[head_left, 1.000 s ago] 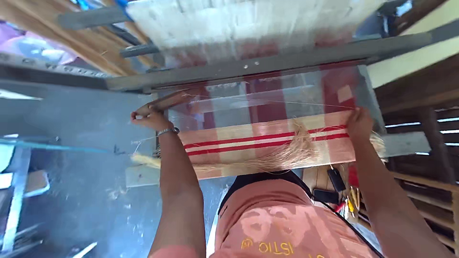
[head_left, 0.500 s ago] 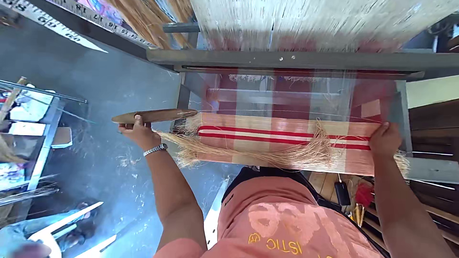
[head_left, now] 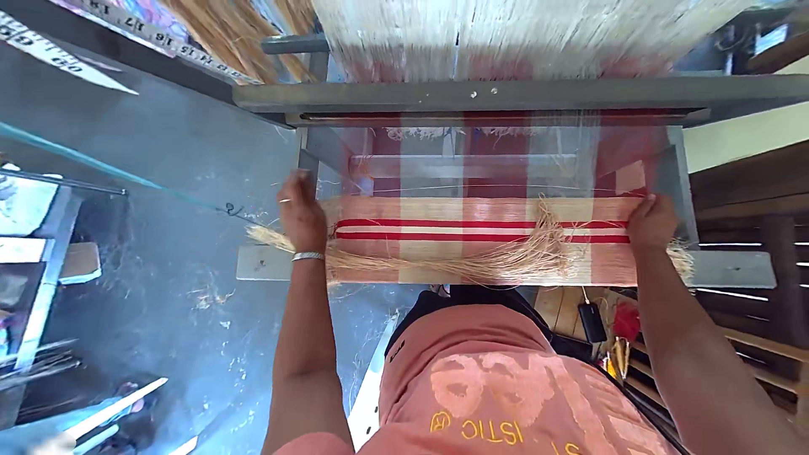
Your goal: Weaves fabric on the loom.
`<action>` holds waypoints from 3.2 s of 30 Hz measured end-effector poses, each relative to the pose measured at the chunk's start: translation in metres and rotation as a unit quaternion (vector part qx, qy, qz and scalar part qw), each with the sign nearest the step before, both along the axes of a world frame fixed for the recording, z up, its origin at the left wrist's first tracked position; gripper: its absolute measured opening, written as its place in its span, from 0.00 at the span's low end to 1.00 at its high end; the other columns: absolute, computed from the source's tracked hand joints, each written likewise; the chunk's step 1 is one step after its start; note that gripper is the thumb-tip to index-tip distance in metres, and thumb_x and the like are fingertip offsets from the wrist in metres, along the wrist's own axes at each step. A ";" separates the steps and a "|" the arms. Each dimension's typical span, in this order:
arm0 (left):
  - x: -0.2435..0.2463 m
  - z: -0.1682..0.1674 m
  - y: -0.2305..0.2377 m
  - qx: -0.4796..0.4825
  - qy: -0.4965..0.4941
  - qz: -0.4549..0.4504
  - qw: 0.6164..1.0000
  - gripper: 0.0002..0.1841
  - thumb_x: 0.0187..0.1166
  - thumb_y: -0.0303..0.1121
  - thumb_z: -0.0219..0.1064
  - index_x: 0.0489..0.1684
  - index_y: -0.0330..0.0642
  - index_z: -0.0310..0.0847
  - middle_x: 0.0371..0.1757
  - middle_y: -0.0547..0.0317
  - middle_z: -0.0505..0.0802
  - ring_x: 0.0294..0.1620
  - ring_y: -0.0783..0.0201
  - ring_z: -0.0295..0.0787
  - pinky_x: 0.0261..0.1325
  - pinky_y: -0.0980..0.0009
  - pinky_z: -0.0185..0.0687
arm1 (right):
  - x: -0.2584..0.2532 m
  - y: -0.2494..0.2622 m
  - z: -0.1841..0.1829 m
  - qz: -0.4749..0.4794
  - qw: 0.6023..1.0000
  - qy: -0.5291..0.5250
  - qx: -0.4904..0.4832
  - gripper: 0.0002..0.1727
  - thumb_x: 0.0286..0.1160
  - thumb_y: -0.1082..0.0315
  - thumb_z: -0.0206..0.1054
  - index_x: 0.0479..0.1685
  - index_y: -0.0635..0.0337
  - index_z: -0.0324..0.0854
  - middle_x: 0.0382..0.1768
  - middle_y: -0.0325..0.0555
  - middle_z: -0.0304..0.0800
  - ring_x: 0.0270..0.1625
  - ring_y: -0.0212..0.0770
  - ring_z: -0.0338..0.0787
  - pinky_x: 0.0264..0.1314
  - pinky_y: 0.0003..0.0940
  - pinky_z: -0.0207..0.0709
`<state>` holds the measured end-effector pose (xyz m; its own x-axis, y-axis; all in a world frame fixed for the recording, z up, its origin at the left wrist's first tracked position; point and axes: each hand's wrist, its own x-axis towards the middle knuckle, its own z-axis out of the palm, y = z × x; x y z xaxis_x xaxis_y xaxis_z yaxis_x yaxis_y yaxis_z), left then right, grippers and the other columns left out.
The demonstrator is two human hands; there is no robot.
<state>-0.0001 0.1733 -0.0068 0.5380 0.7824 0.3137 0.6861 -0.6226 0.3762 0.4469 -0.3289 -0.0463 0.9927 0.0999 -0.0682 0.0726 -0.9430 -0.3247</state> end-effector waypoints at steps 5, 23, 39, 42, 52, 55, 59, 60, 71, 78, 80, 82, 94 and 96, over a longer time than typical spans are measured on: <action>-0.046 0.110 -0.054 0.155 -0.337 0.087 0.925 0.40 0.88 0.36 0.60 0.81 0.12 0.36 0.79 0.26 0.70 0.76 0.53 0.76 0.74 0.64 0.78 | -0.006 -0.001 0.042 -0.029 0.998 0.005 0.049 0.29 0.89 0.56 0.55 0.82 0.66 0.69 0.79 0.77 0.70 0.82 0.74 0.70 0.80 0.72 0.63; 0.020 -0.087 -0.176 -0.057 -0.112 0.001 0.992 0.31 0.82 0.55 0.61 0.71 0.37 0.74 0.66 0.37 0.83 0.69 0.37 0.77 0.73 0.40 0.70 | -0.030 0.251 0.087 0.311 0.938 -0.150 0.012 0.38 0.94 0.42 0.34 0.64 0.63 0.83 0.66 0.61 0.87 0.78 0.61 0.78 0.88 0.65 0.51; 0.026 -0.099 -0.179 0.023 -0.012 0.030 0.999 0.30 0.86 0.61 0.47 0.68 0.47 0.78 0.71 0.42 0.82 0.69 0.40 0.79 0.65 0.42 0.73 | -0.104 0.187 0.079 0.298 0.945 -0.132 -0.029 0.37 0.93 0.43 0.34 0.58 0.61 0.85 0.62 0.56 0.90 0.72 0.59 0.82 0.82 0.62 0.58; 0.026 -0.098 -0.178 0.020 -0.004 0.030 0.999 0.30 0.85 0.61 0.47 0.68 0.47 0.79 0.71 0.43 0.82 0.70 0.40 0.79 0.65 0.42 0.73 | -0.118 0.175 0.081 0.306 0.944 -0.118 -0.025 0.37 0.94 0.43 0.34 0.61 0.62 0.84 0.64 0.57 0.89 0.74 0.60 0.81 0.82 0.64 0.59; 0.026 -0.097 -0.178 0.001 0.015 0.037 0.999 0.32 0.84 0.63 0.46 0.68 0.48 0.78 0.72 0.43 0.82 0.71 0.39 0.78 0.68 0.39 0.71 | -0.118 0.168 0.087 0.317 0.945 -0.082 -0.024 0.37 0.93 0.41 0.36 0.64 0.61 0.84 0.68 0.57 0.87 0.77 0.59 0.78 0.85 0.62 0.56; 0.027 -0.093 -0.176 -0.005 0.025 0.036 0.999 0.32 0.83 0.63 0.46 0.69 0.48 0.78 0.72 0.42 0.82 0.74 0.38 0.77 0.70 0.38 0.70 | -0.119 0.169 0.085 0.318 0.944 -0.084 0.000 0.37 0.92 0.40 0.39 0.64 0.61 0.85 0.67 0.57 0.88 0.77 0.59 0.79 0.86 0.63 0.56; 0.027 -0.089 -0.180 0.002 0.026 0.035 0.999 0.33 0.82 0.63 0.47 0.69 0.46 0.79 0.72 0.40 0.83 0.76 0.38 0.76 0.76 0.38 0.67 | -0.117 0.167 0.077 0.303 0.947 -0.105 0.015 0.37 0.92 0.39 0.40 0.65 0.59 0.86 0.66 0.54 0.89 0.76 0.56 0.80 0.86 0.61 0.57; 0.027 -0.090 -0.180 0.005 0.026 0.036 0.999 0.33 0.82 0.62 0.48 0.70 0.46 0.79 0.72 0.39 0.83 0.76 0.37 0.76 0.77 0.39 0.67 | -0.117 0.167 0.077 0.304 0.947 -0.105 0.015 0.37 0.92 0.39 0.40 0.64 0.58 0.86 0.66 0.53 0.89 0.76 0.55 0.80 0.86 0.60 0.57; 0.028 -0.089 -0.181 0.007 0.026 0.056 0.998 0.34 0.82 0.62 0.46 0.69 0.44 0.79 0.73 0.37 0.82 0.77 0.37 0.75 0.79 0.40 0.62 | -0.118 0.170 0.076 0.313 0.942 -0.122 0.013 0.35 0.92 0.40 0.40 0.60 0.57 0.86 0.64 0.49 0.89 0.72 0.52 0.82 0.85 0.56 0.59; 0.027 -0.089 -0.181 0.005 0.015 0.056 0.998 0.34 0.83 0.62 0.46 0.69 0.44 0.79 0.72 0.38 0.82 0.75 0.37 0.76 0.77 0.39 0.64 | -0.119 0.169 0.073 0.314 0.939 -0.137 0.026 0.35 0.92 0.40 0.41 0.59 0.58 0.87 0.62 0.50 0.90 0.71 0.53 0.84 0.83 0.58 0.61; 0.027 -0.091 -0.181 0.006 0.009 0.057 0.998 0.33 0.84 0.62 0.46 0.69 0.45 0.79 0.72 0.39 0.83 0.75 0.38 0.76 0.77 0.40 0.65 | -0.117 0.170 0.072 0.312 0.937 -0.155 0.028 0.34 0.92 0.41 0.41 0.57 0.59 0.87 0.59 0.52 0.91 0.69 0.55 0.85 0.81 0.58 0.63; 0.027 -0.093 -0.180 0.007 0.008 0.055 0.998 0.33 0.84 0.62 0.45 0.69 0.45 0.79 0.71 0.39 0.82 0.75 0.38 0.76 0.77 0.40 0.66 | -0.114 0.173 0.070 0.307 0.938 -0.161 0.024 0.34 0.92 0.42 0.41 0.55 0.58 0.88 0.58 0.51 0.92 0.68 0.54 0.85 0.80 0.59 0.64; 0.026 -0.095 -0.180 0.011 0.013 0.046 0.999 0.32 0.85 0.61 0.44 0.69 0.47 0.78 0.73 0.40 0.81 0.74 0.39 0.76 0.73 0.40 0.68 | -0.101 0.180 0.080 0.322 0.940 -0.107 0.018 0.34 0.93 0.43 0.39 0.60 0.60 0.85 0.62 0.54 0.88 0.74 0.56 0.80 0.86 0.59 0.55; 0.026 -0.096 -0.179 0.013 0.013 0.044 0.999 0.31 0.85 0.61 0.45 0.69 0.47 0.78 0.73 0.40 0.80 0.75 0.39 0.75 0.74 0.41 0.68 | -0.118 0.166 0.079 0.320 0.941 -0.109 0.025 0.34 0.92 0.43 0.40 0.60 0.62 0.85 0.63 0.56 0.88 0.74 0.58 0.81 0.86 0.60 0.56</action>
